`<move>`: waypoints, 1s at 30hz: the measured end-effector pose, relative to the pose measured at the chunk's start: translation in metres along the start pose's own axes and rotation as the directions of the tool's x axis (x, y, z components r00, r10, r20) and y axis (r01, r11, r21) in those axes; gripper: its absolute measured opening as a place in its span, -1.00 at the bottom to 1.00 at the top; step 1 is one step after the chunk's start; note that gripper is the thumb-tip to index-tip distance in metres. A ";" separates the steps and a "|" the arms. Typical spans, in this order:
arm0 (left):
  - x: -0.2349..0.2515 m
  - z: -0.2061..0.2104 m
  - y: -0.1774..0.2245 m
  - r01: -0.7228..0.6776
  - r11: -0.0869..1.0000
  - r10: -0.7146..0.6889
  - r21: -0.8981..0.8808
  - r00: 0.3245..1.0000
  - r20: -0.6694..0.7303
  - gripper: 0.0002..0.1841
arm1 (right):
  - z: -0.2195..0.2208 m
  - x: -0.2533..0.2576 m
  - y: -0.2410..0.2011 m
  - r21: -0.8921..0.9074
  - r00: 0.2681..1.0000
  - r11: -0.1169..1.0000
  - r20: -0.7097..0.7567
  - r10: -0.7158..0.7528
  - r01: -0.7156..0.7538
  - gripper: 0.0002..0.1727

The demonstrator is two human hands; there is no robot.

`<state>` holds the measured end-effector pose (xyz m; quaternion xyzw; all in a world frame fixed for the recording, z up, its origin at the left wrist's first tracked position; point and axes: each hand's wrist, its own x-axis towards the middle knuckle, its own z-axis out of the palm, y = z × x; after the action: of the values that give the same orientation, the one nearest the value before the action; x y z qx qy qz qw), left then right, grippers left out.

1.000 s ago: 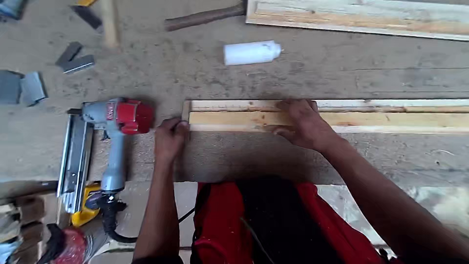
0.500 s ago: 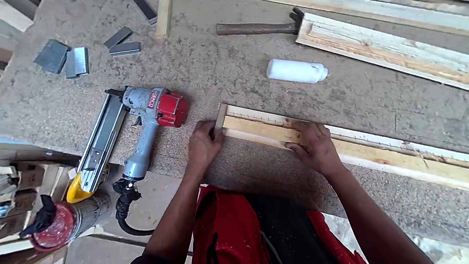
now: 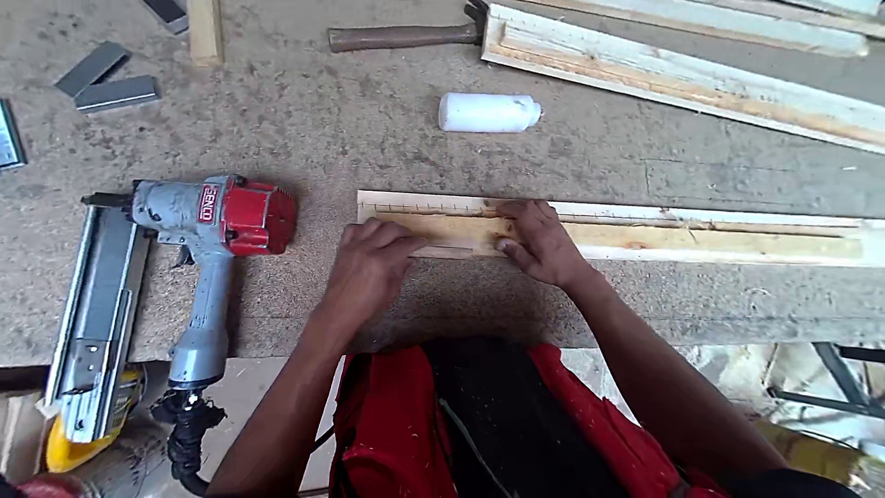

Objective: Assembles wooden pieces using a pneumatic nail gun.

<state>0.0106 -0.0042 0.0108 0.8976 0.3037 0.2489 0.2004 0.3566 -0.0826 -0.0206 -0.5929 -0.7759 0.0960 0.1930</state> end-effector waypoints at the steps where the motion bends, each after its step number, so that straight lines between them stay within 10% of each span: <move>1: 0.004 0.014 -0.003 -0.031 0.999 0.030 0.036 0.999 0.027 -0.75 | 0.000 0.000 0.000 0.007 1.000 1.000 0.000 0.002 -0.002 -0.33; 8: -0.020 -0.013 0.003 0.229 0.952 -0.211 0.205 0.972 -0.106 -0.35 | -0.004 0.000 -0.007 0.057 0.999 0.997 -0.007 0.052 -0.051 -0.10; 12: -0.073 -0.091 -0.016 0.571 0.782 -0.478 0.252 0.808 -0.345 -0.34 | 0.004 0.035 -0.054 0.044 0.998 0.998 -0.034 0.051 -0.050 0.18; 17: -0.111 -0.115 -0.051 0.800 0.542 -0.773 0.258 0.595 -0.219 -0.06 | 0.045 0.084 -0.114 0.030 0.997 1.000 0.076 0.003 -0.005 -0.06; 30: -0.098 -0.107 -0.062 0.870 0.368 -0.904 0.329 0.418 -0.093 0.21 | 0.067 0.075 -0.111 0.024 0.994 0.996 -0.065 -0.090 0.091 -0.41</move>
<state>-0.1457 0.0007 0.0321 0.6238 0.7638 0.0012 0.1657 0.2143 -0.0360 -0.0260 -0.5572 -0.7941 0.0784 0.2298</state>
